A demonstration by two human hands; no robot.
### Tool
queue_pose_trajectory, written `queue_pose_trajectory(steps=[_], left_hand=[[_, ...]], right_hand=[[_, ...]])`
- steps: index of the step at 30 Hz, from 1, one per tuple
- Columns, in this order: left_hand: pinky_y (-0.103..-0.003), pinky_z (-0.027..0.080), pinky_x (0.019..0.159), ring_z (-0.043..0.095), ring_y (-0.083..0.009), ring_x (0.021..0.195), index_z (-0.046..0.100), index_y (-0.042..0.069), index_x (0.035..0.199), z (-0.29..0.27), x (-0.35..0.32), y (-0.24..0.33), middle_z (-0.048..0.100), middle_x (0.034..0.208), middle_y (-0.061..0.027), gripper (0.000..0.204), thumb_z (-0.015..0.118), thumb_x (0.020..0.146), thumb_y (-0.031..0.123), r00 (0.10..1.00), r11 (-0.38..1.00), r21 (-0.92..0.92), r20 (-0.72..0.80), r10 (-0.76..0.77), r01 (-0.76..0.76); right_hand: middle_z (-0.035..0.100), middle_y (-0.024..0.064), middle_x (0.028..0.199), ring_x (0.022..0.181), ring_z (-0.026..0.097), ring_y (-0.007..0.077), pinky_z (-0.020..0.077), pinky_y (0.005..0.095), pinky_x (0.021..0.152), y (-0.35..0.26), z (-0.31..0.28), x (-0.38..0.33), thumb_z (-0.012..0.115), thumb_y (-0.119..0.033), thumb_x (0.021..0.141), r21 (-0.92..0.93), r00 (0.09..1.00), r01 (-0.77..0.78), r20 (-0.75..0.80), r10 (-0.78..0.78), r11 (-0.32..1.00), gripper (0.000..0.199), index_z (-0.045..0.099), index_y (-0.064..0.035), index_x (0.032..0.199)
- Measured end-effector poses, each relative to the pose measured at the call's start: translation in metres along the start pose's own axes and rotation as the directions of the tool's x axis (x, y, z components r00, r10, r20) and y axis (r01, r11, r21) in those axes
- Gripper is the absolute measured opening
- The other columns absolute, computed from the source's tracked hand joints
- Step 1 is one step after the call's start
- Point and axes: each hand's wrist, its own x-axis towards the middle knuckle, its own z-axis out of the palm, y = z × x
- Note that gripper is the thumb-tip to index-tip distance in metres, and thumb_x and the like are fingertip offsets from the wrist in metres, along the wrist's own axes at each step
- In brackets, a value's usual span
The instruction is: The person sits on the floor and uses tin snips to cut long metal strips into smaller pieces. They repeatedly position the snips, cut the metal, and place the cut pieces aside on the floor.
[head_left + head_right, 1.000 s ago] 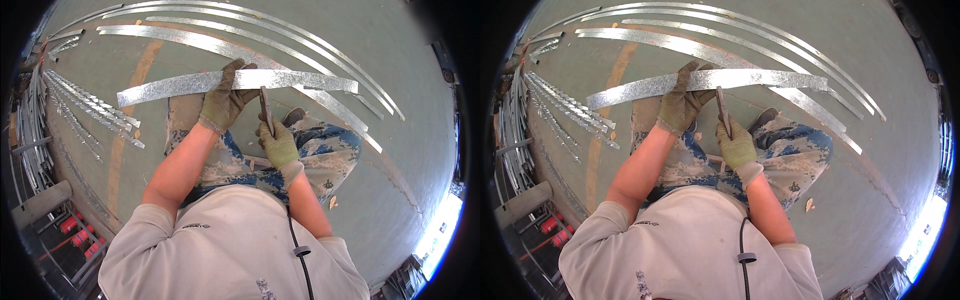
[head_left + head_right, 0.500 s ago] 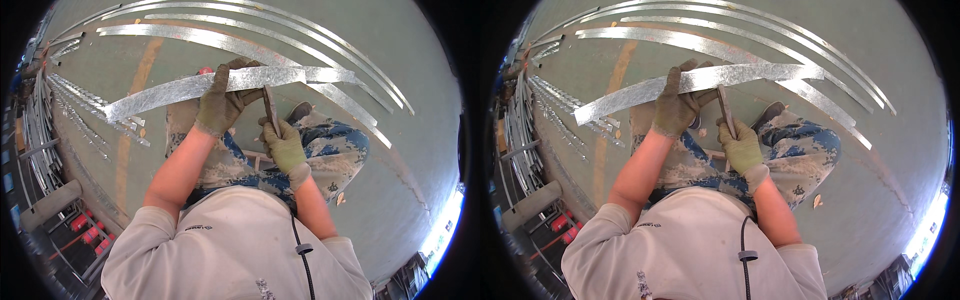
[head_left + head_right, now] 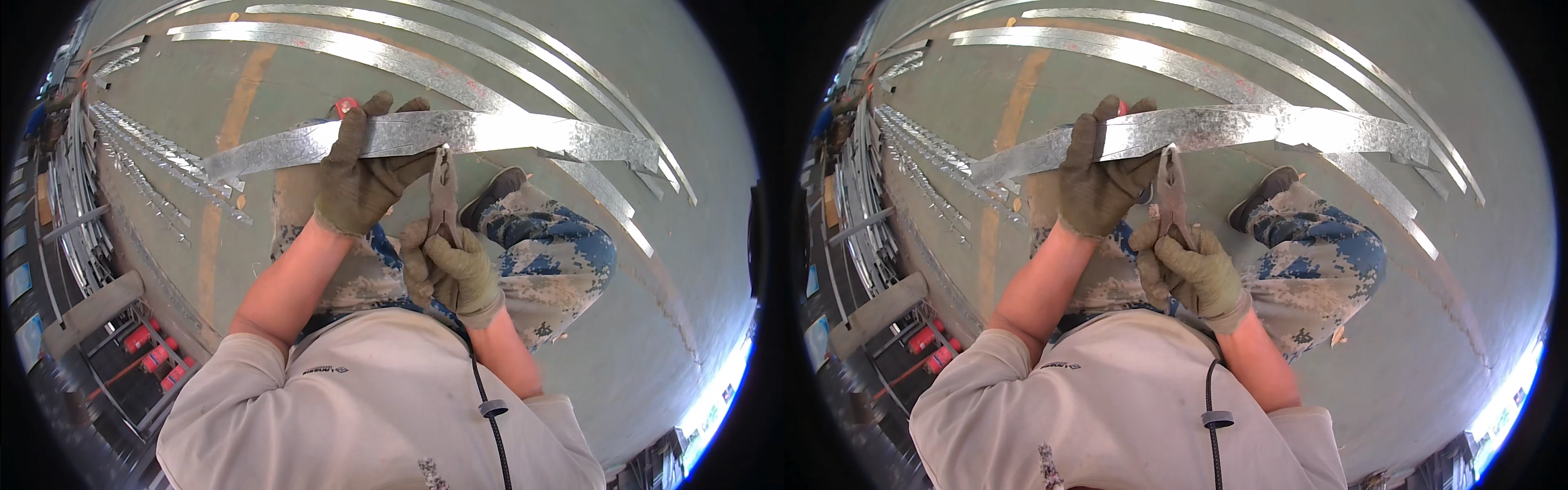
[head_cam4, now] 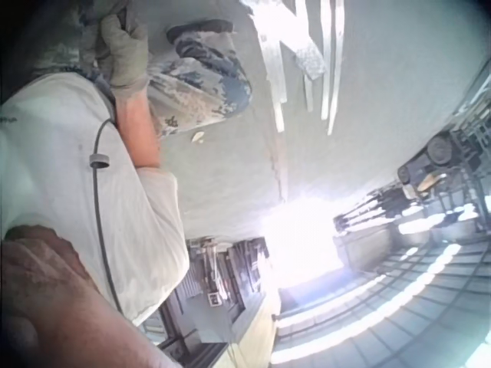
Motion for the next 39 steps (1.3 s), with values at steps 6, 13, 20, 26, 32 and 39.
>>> queue_pose_trajectory(steps=[6, 13, 20, 26, 32, 39], left_hand=[[-0.057, 0.060, 0.103, 0.065, -0.0395, 0.126, 0.063, 0.010, 0.135, -0.005, 0.005, -0.007, 0.059, 0.144, -0.0195, 0.040, 0.060, 0.106, 0.039, 0.999, 0.983, 0.182, -0.027, 0.039, -0.033], [-0.059, 0.058, 0.105, 0.069, -0.0395, 0.120, 0.051, 0.007, 0.143, -0.012, -0.007, 0.005, 0.059, 0.142, -0.0224, 0.051, 0.054, 0.108, 0.043, 0.999, 0.991, 0.133, 0.039, 0.016, -0.021], [-0.057, 0.056, 0.107, 0.068, -0.0391, 0.121, 0.050, 0.005, 0.142, -0.022, -0.005, 0.002, 0.062, 0.140, -0.0230, 0.050, 0.050, 0.110, 0.044, 0.997, 0.981, 0.178, 0.041, 0.066, -0.073], [-0.054, 0.057, 0.107, 0.067, -0.0370, 0.123, 0.048, 0.004, 0.143, -0.023, -0.005, -0.002, 0.061, 0.141, -0.0229, 0.051, 0.048, 0.111, 0.043, 0.996, 0.980, 0.181, 0.045, 0.074, -0.081], [-0.052, 0.057, 0.109, 0.066, -0.0345, 0.125, 0.048, 0.001, 0.143, -0.017, -0.006, -0.002, 0.060, 0.140, -0.0219, 0.051, 0.044, 0.112, 0.041, 0.997, 0.981, 0.180, 0.021, 0.070, -0.073], [-0.050, 0.056, 0.110, 0.063, -0.0341, 0.128, 0.050, 0.001, 0.140, -0.019, -0.006, -0.003, 0.060, 0.137, -0.0218, 0.047, 0.047, 0.112, 0.039, 0.997, 0.984, 0.159, 0.027, 0.074, -0.077]], right_hand=[[0.066, 0.0101, 0.080, 0.060, 0.060, 0.0175, 0.0477, 0.0323, 0.049, -0.006, -0.016, -0.003, 0.060, -0.024, 0.107, -0.028, 0.999, 0.021, -0.047, -0.022, 0.999, 0.035, 0.062, 0.0040, 0.128], [0.068, 0.0068, 0.082, 0.059, 0.062, 0.0146, 0.0491, 0.0289, 0.049, -0.021, -0.021, -0.019, 0.059, -0.026, 0.108, -0.361, 0.991, -0.002, -0.126, -0.047, 0.933, 0.036, 0.064, 0.0030, 0.130], [0.072, 0.0062, 0.096, 0.072, 0.069, 0.0153, 0.0567, 0.0287, 0.060, -0.017, -0.006, -0.019, 0.059, -0.028, 0.109, -0.430, 0.982, 0.009, -0.166, -0.089, 0.903, 0.041, 0.060, -0.0001, 0.138], [0.071, 0.0060, 0.106, 0.082, 0.066, 0.0130, 0.0560, 0.0281, 0.070, 0.008, 0.002, -0.012, 0.056, -0.028, 0.110, -0.649, 0.934, -0.063, -0.306, -0.185, 0.759, 0.043, 0.054, -0.0030, 0.145], [0.070, 0.0037, 0.101, 0.079, 0.060, 0.0100, 0.0501, 0.0259, 0.069, 0.020, 0.000, 0.004, 0.058, -0.028, 0.109, -0.807, 0.870, -0.088, -0.347, -0.349, 0.584, 0.042, 0.056, -0.0038, 0.143], [0.069, 0.0028, 0.099, 0.078, 0.059, 0.0097, 0.0497, 0.0265, 0.069, 0.022, -0.001, 0.011, 0.057, -0.029, 0.109, -0.863, 0.849, -0.107, -0.338, -0.407, 0.494, 0.042, 0.058, -0.0033, 0.142]])
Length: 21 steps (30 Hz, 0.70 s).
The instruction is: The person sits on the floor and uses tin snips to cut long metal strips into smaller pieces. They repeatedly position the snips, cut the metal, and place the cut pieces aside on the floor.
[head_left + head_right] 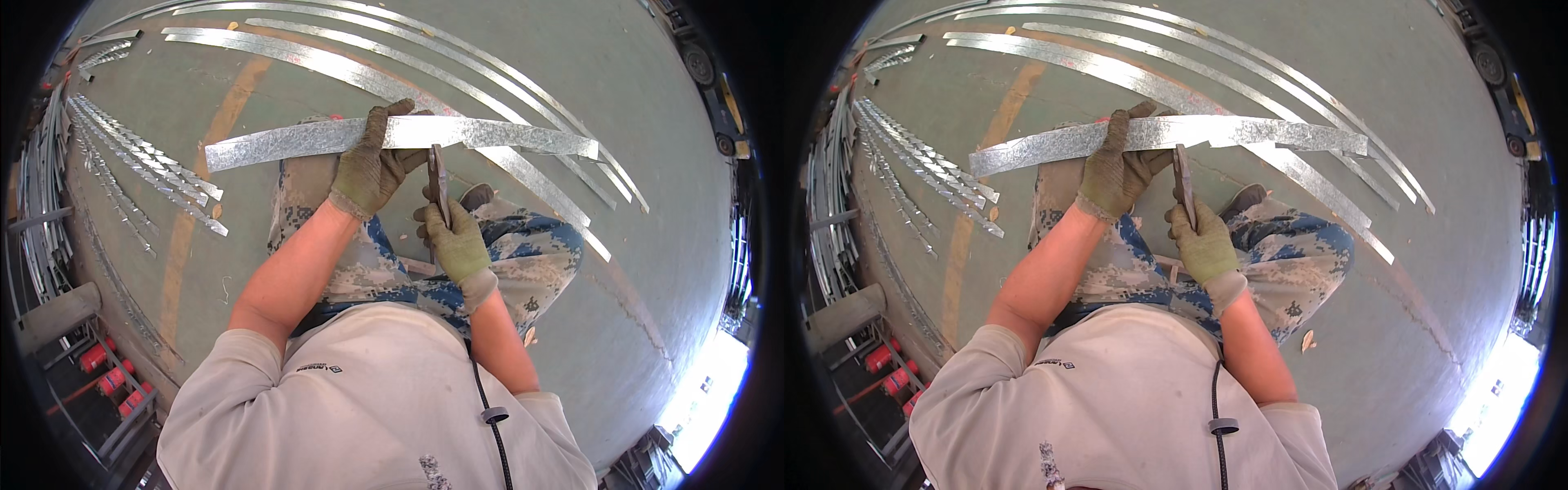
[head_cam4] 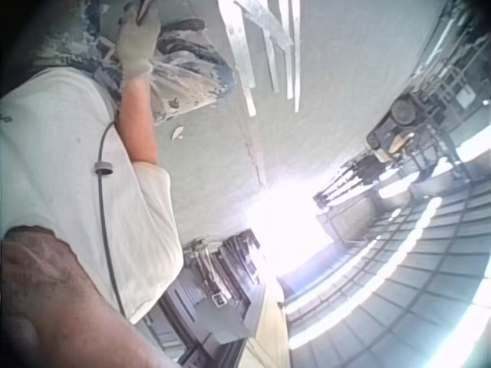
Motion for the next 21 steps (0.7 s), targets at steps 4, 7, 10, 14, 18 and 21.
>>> queue_pose_trajectory(steps=[4, 7, 10, 14, 18, 21], left_hand=[[-0.051, 0.056, 0.110, 0.063, -0.0344, 0.128, 0.051, 0.001, 0.139, 0.001, 0.000, -0.001, 0.060, 0.138, -0.0219, 0.047, 0.047, 0.112, 0.039, 0.999, 1.000, -0.011, -0.047, -0.016, 0.015], [-0.050, 0.056, 0.110, 0.062, -0.0344, 0.129, 0.051, 0.001, 0.139, 0.004, 0.000, -0.001, 0.060, 0.137, -0.0221, 0.047, 0.047, 0.112, 0.039, 0.999, 1.000, 0.005, -0.053, -0.004, 0.004], [-0.054, 0.053, 0.112, 0.062, -0.0382, 0.130, 0.049, 0.000, 0.138, -0.002, 0.002, -0.003, 0.061, 0.138, -0.0282, 0.050, 0.059, 0.107, 0.037, 0.999, 1.000, -0.013, -0.035, 0.004, -0.004], [-0.055, 0.053, 0.111, 0.062, -0.0396, 0.130, 0.053, 0.000, 0.137, -0.003, 0.004, -0.003, 0.061, 0.138, -0.0280, 0.051, 0.057, 0.107, 0.042, 1.000, 0.999, -0.035, -0.024, -0.009, 0.009], [-0.056, 0.052, 0.112, 0.061, -0.0407, 0.130, 0.055, 0.001, 0.136, 0.002, 0.006, -0.003, 0.060, 0.139, -0.0278, 0.055, 0.054, 0.107, 0.047, 1.000, 1.000, 0.004, -0.024, -0.009, 0.009], [-0.056, 0.051, 0.113, 0.061, -0.0400, 0.131, 0.056, 0.001, 0.138, 0.010, 0.006, -0.001, 0.059, 0.141, -0.0273, 0.055, 0.055, 0.107, 0.047, 0.998, 0.999, 0.041, -0.048, -0.034, 0.036]], right_hand=[[0.068, 0.0025, 0.096, 0.077, 0.059, 0.0094, 0.0494, 0.0261, 0.067, -0.001, 0.003, 0.002, 0.058, -0.030, 0.108, 0.121, 0.997, -0.072, 0.007, 0.072, 0.990, 0.041, 0.059, -0.0046, 0.140], [0.066, 0.0017, 0.092, 0.074, 0.059, 0.0090, 0.0480, 0.0253, 0.063, 0.000, 0.005, 0.003, 0.059, -0.030, 0.108, 0.185, 0.995, -0.100, 0.017, 0.099, 0.978, 0.038, 0.061, -0.0047, 0.137], [0.065, 0.0007, 0.087, 0.069, 0.057, 0.0082, 0.0458, 0.0246, 0.059, 0.002, 0.006, 0.004, 0.060, -0.030, 0.108, 0.223, 0.991, -0.130, 0.019, 0.130, 0.966, 0.034, 0.065, -0.0044, 0.129], [0.063, -0.0004, 0.081, 0.063, 0.055, 0.0072, 0.0439, 0.0247, 0.055, 0.003, 0.002, 0.004, 0.062, -0.030, 0.107, 0.180, 0.991, -0.129, -0.004, 0.132, 0.975, 0.029, 0.068, -0.0043, 0.120], [0.061, -0.0014, 0.078, 0.060, 0.053, 0.0066, 0.0428, 0.0252, 0.053, -0.006, -0.003, 0.001, 0.063, -0.030, 0.107, 0.257, 0.985, -0.174, 0.039, 0.170, 0.951, 0.027, 0.069, -0.0051, 0.116], [0.064, -0.0010, 0.083, 0.060, 0.056, 0.0051, 0.0443, 0.0232, 0.051, -0.015, -0.006, -0.005, 0.061, -0.028, 0.108, 0.278, 0.975, -0.223, 0.086, 0.207, 0.934, 0.028, 0.068, -0.0050, 0.122]])
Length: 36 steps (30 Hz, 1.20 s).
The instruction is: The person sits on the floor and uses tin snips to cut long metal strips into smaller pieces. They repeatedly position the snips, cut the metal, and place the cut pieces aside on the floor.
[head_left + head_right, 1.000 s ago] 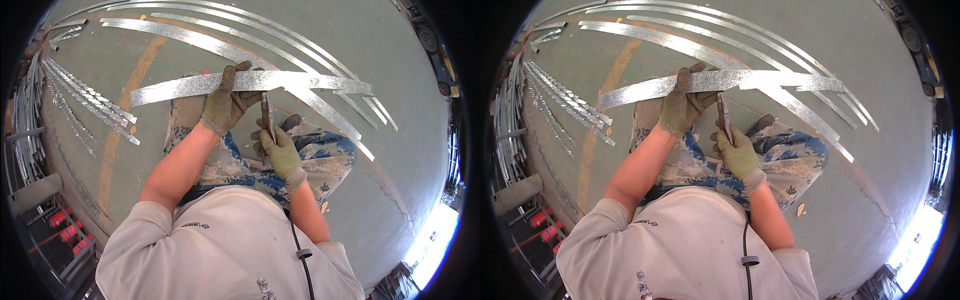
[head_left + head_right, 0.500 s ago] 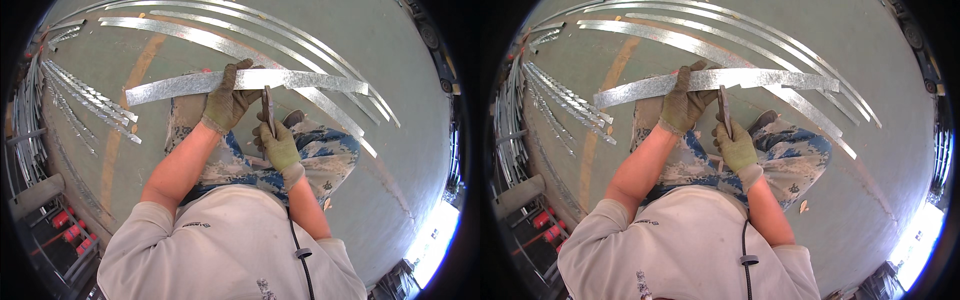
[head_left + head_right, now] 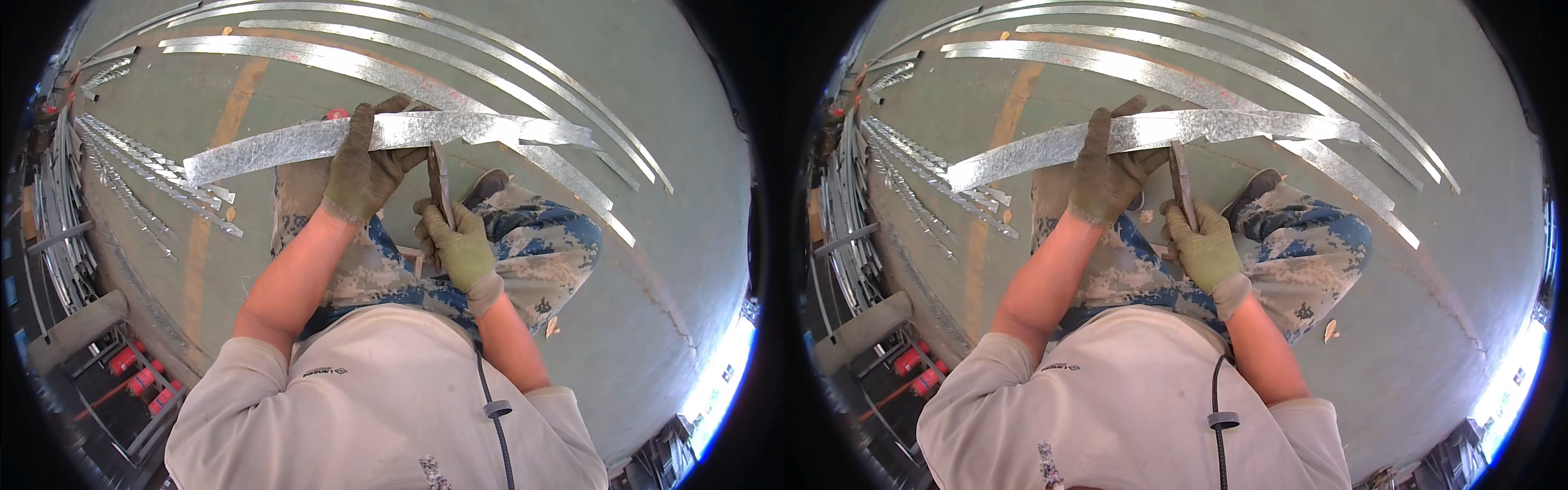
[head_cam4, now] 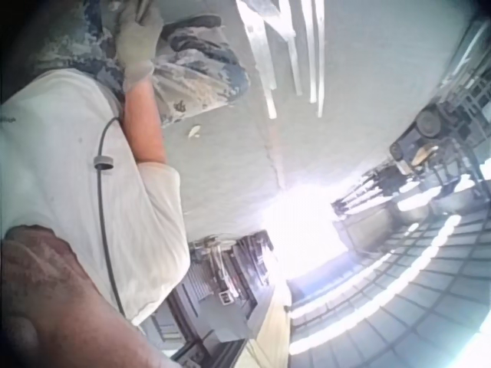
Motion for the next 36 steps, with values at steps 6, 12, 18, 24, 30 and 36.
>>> queue_pose_trajectory(steps=[6, 12, 18, 24, 30, 36], left_hand=[[-0.049, 0.055, 0.106, 0.061, -0.0362, 0.130, 0.059, 0.004, 0.139, 0.007, 0.000, 0.006, 0.059, 0.143, -0.0261, 0.052, 0.058, 0.106, 0.045, 0.999, 0.997, -0.070, -0.041, -0.022, 0.019], [-0.049, 0.058, 0.104, 0.063, -0.0384, 0.129, 0.059, 0.009, 0.140, 0.006, 0.004, 0.008, 0.060, 0.142, -0.0252, 0.051, 0.059, 0.105, 0.046, 0.994, 0.956, -0.279, 0.082, -0.074, 0.094], [-0.053, 0.055, 0.109, 0.057, -0.0423, 0.135, 0.060, 0.008, 0.139, 0.003, 0.006, 0.005, 0.056, 0.146, -0.0268, 0.046, 0.055, 0.108, 0.041, 0.992, 0.933, -0.341, 0.097, -0.085, 0.113], [-0.054, 0.053, 0.111, 0.058, -0.0432, 0.134, 0.059, 0.005, 0.140, 0.001, 0.009, 0.000, 0.056, 0.146, -0.0274, 0.045, 0.053, 0.110, 0.038, 0.994, 0.972, -0.216, 0.075, -0.078, 0.092], [-0.052, 0.055, 0.109, 0.063, -0.0416, 0.128, 0.054, 0.006, 0.144, 0.007, 0.007, -0.007, 0.059, 0.142, -0.0249, 0.048, 0.051, 0.110, 0.040, 0.999, 0.999, -0.042, 0.035, -0.032, 0.034], [-0.052, 0.059, 0.103, 0.067, -0.0372, 0.124, 0.042, 0.008, 0.153, 0.005, -0.005, -0.004, 0.060, 0.141, -0.0227, 0.061, 0.050, 0.109, 0.048, 0.997, 0.978, 0.204, 0.062, -0.043, 0.030]], right_hand=[[0.066, 0.0017, 0.079, 0.058, 0.059, 0.0089, 0.0466, 0.0245, 0.050, -0.017, -0.011, -0.001, 0.061, -0.027, 0.108, 0.091, 0.982, -0.050, 0.188, 0.032, 0.995, 0.029, 0.067, -0.0024, 0.121], [0.067, 0.0079, 0.081, 0.058, 0.060, 0.0143, 0.0447, 0.0294, 0.046, -0.007, -0.014, -0.001, 0.062, -0.028, 0.107, 0.513, 0.873, -0.141, 0.467, -0.138, 0.847, 0.031, 0.065, -0.0009, 0.121], [0.069, 0.0107, 0.083, 0.059, 0.062, 0.0201, 0.0496, 0.0354, 0.050, 0.005, -0.009, 0.004, 0.063, -0.030, 0.106, 0.712, 0.749, -0.389, 0.614, -0.249, 0.585, 0.033, 0.064, -0.0008, 0.120], [0.067, 0.0092, 0.084, 0.059, 0.060, 0.0196, 0.0456, 0.0363, 0.046, 0.020, -0.015, 0.013, 0.057, -0.033, 0.108, 0.733, 0.744, -0.361, 0.599, -0.296, 0.577, 0.036, 0.062, -0.0010, 0.125], [0.067, 0.0046, 0.087, 0.059, 0.057, 0.0148, 0.0429, 0.0325, 0.045, 0.018, -0.025, 0.008, 0.052, -0.031, 0.111, 0.716, 0.791, -0.224, 0.531, -0.306, 0.661, 0.037, 0.061, -0.0005, 0.130], [0.066, 0.0033, 0.084, 0.055, 0.054, 0.0123, 0.0397, 0.0288, 0.041, 0.011, -0.043, -0.003, 0.052, -0.033, 0.111, 0.605, 0.869, -0.144, 0.456, -0.193, 0.783, 0.038, 0.063, 0.0000, 0.126]])
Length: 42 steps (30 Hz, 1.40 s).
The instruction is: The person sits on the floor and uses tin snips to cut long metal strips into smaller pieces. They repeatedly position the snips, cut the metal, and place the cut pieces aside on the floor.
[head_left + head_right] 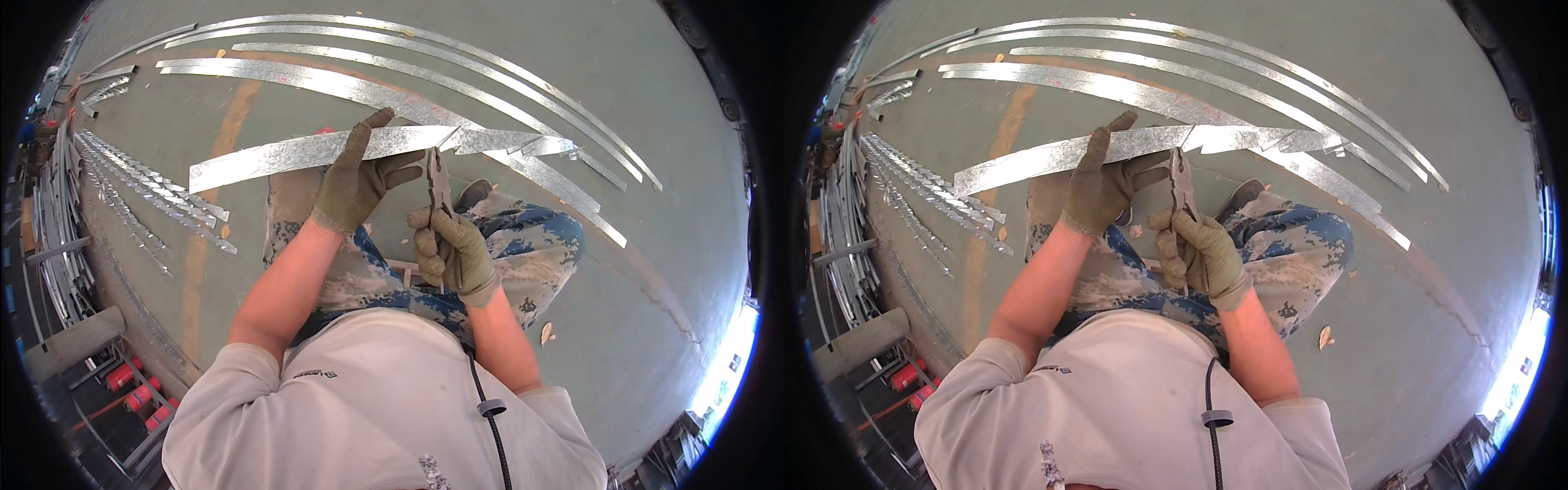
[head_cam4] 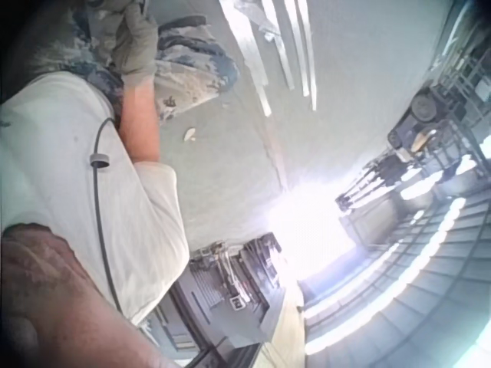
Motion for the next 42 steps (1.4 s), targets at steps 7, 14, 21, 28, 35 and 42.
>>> queue_pose_trajectory(steps=[7, 14, 21, 28, 35, 42], left_hand=[[-0.055, 0.061, 0.099, 0.069, -0.0393, 0.119, 0.040, 0.007, 0.155, -0.003, -0.010, 0.014, 0.061, 0.140, -0.0251, 0.069, 0.047, 0.107, 0.057, 0.998, 0.999, -0.037, -0.063, 0.026, -0.028], [-0.054, 0.064, 0.095, 0.073, -0.0367, 0.111, 0.048, 0.003, 0.145, -0.013, -0.014, 0.021, 0.067, 0.128, -0.0242, 0.055, 0.043, 0.112, 0.046, 0.997, 0.988, -0.147, -0.073, 0.032, -0.042], [-0.055, 0.060, 0.102, 0.071, -0.0373, 0.116, 0.052, 0.001, 0.139, -0.025, -0.007, 0.007, 0.069, 0.127, -0.0239, 0.050, 0.047, 0.111, 0.042, 0.997, 0.981, -0.180, -0.023, 0.069, -0.072], [-0.054, 0.058, 0.105, 0.067, -0.0364, 0.123, 0.052, 0.000, 0.139, -0.016, -0.007, 0.006, 0.065, 0.134, -0.0253, 0.050, 0.048, 0.111, 0.042, 0.995, 0.984, -0.168, -0.088, 0.047, -0.061], [-0.055, 0.056, 0.107, 0.066, -0.0372, 0.125, 0.052, 0.001, 0.139, -0.020, -0.006, 0.005, 0.064, 0.134, -0.0246, 0.049, 0.049, 0.111, 0.041, 0.995, 0.980, -0.188, -0.090, 0.053, -0.069], [-0.055, 0.052, 0.112, 0.061, -0.0381, 0.131, 0.052, 0.000, 0.139, -0.020, -0.008, 0.004, 0.061, 0.138, -0.0258, 0.050, 0.050, 0.110, 0.041, 0.996, 0.979, -0.185, -0.040, 0.082, -0.088]], right_hand=[[0.068, 0.0053, 0.082, 0.056, 0.058, 0.0154, 0.0451, 0.0313, 0.045, -0.005, -0.005, -0.011, 0.055, -0.032, 0.110, -0.068, 0.997, 0.059, -0.050, -0.063, 0.996, 0.036, 0.065, 0.0010, 0.122], [0.069, 0.0084, 0.085, 0.059, 0.061, 0.0167, 0.0509, 0.0324, 0.048, -0.020, -0.009, -0.017, 0.056, -0.029, 0.109, -0.125, 0.995, 0.098, -0.023, -0.101, 0.987, 0.037, 0.063, 0.0022, 0.127], [0.071, 0.0094, 0.099, 0.075, 0.069, 0.0193, 0.0602, 0.0334, 0.066, -0.004, 0.010, -0.011, 0.057, -0.032, 0.109, -0.409, 0.946, -0.086, -0.320, -0.055, 0.909, 0.042, 0.057, -0.0016, 0.139], [0.071, 0.0066, 0.101, 0.082, 0.065, 0.0127, 0.0532, 0.0282, 0.074, 0.022, 0.018, 0.017, 0.057, -0.028, 0.110, -0.709, 0.929, -0.167, -0.345, -0.131, 0.686, 0.041, 0.056, -0.0011, 0.142], [0.069, 0.0046, 0.100, 0.080, 0.063, 0.0117, 0.0523, 0.0276, 0.070, 0.027, 0.018, 0.027, 0.058, -0.029, 0.108, -0.763, 0.914, -0.165, -0.356, -0.194, 0.624, 0.041, 0.059, -0.0025, 0.139], [0.069, 0.0056, 0.098, 0.078, 0.065, 0.0123, 0.0524, 0.0274, 0.070, 0.030, 0.007, 0.034, 0.058, -0.028, 0.110, -0.831, 0.903, -0.196, -0.360, -0.234, 0.520, 0.039, 0.058, -0.0033, 0.140]])
